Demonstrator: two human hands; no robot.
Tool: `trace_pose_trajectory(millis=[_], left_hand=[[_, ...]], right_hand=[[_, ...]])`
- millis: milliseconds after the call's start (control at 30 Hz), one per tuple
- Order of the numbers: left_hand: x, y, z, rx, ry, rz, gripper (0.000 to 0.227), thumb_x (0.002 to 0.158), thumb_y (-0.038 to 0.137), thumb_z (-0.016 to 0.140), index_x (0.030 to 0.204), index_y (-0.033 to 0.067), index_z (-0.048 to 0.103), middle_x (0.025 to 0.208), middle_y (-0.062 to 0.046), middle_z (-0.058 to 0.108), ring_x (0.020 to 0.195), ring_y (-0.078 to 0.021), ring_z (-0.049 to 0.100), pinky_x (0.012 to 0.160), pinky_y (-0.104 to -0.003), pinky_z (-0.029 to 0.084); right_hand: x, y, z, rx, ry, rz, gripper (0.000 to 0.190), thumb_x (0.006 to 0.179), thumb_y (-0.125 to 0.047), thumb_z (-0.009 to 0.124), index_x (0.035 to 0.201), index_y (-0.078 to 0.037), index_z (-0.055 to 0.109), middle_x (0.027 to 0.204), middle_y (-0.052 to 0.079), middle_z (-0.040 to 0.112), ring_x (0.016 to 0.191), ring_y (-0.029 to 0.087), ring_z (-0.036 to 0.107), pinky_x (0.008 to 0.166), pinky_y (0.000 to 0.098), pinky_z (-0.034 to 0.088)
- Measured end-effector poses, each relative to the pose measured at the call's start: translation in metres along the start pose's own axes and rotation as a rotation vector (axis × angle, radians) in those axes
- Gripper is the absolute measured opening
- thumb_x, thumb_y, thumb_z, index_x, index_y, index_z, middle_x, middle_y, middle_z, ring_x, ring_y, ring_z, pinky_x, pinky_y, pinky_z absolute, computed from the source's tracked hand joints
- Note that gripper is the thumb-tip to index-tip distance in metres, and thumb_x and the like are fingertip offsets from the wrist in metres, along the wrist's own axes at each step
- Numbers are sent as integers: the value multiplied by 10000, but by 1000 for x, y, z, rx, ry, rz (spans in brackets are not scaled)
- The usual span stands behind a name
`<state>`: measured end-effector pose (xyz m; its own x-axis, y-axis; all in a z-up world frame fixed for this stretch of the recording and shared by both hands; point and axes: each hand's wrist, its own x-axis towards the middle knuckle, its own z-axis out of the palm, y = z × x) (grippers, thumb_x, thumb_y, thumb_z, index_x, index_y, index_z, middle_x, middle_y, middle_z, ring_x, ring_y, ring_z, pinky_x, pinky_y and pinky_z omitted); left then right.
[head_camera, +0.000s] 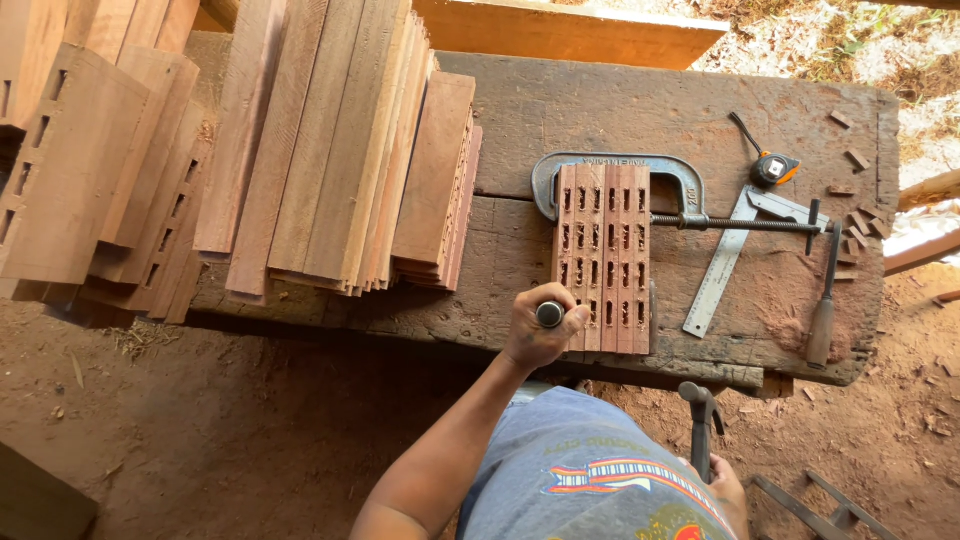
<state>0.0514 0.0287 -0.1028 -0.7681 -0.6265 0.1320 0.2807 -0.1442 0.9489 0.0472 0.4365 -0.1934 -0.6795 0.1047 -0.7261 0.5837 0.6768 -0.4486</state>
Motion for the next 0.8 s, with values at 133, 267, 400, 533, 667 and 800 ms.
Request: trace_pose_trajectory(millis=[133, 267, 400, 533, 667, 800], left_hand=[[7, -18, 2, 6, 3, -3, 175, 829, 71, 773, 703, 113, 658, 540, -10, 538, 560, -62, 482, 528, -227, 396], [16, -15, 1, 47, -62, 20, 193, 882, 83, 729, 742, 137, 607, 591, 1, 558, 535, -83, 496, 460, -218, 417], [28, -19, 2, 166, -129, 33, 224, 917, 65, 700, 761, 132, 554, 671, -9, 553, 513, -116, 502, 373, -206, 413], [40, -14, 1, 141, -129, -13, 238, 926, 78, 685, 742, 127, 543, 651, 17, 526, 495, -106, 477, 369, -208, 402], [36, -10, 0, 130, -130, -24, 230, 936, 83, 676, 752, 132, 548, 652, 22, 545, 501, -93, 493, 376, -204, 410], [30, -9, 1, 133, -106, -5, 229, 929, 69, 688, 756, 131, 551, 665, 2, 572, 508, -102, 522, 370, -204, 427]], right_hand=[[-9, -12, -3, 2, -13, -17, 519, 909, -134, 729, 1345, 89, 556, 951, 291, 712, 733, 338, 686, 574, 419, 529], [-14, -21, -4, 5, -33, -42, 502, 919, -132, 709, 1335, 97, 547, 913, 286, 708, 679, 343, 687, 527, 419, 529], [-12, -21, -4, 181, -80, -80, 514, 911, -65, 675, 1335, 152, 481, 865, 308, 631, 598, 363, 647, 443, 425, 513], [-14, -34, -9, 288, -163, -64, 535, 909, -77, 660, 1316, 186, 435, 830, 275, 569, 549, 368, 615, 410, 438, 512], [-55, -92, -10, 32, -94, -128, 540, 879, -124, 696, 1287, 161, 486, 827, 292, 630, 543, 384, 635, 387, 442, 504], [-81, -134, -15, 26, -116, -198, 407, 928, -101, 651, 1239, 125, 514, 698, 186, 544, 528, 305, 541, 378, 402, 432]])
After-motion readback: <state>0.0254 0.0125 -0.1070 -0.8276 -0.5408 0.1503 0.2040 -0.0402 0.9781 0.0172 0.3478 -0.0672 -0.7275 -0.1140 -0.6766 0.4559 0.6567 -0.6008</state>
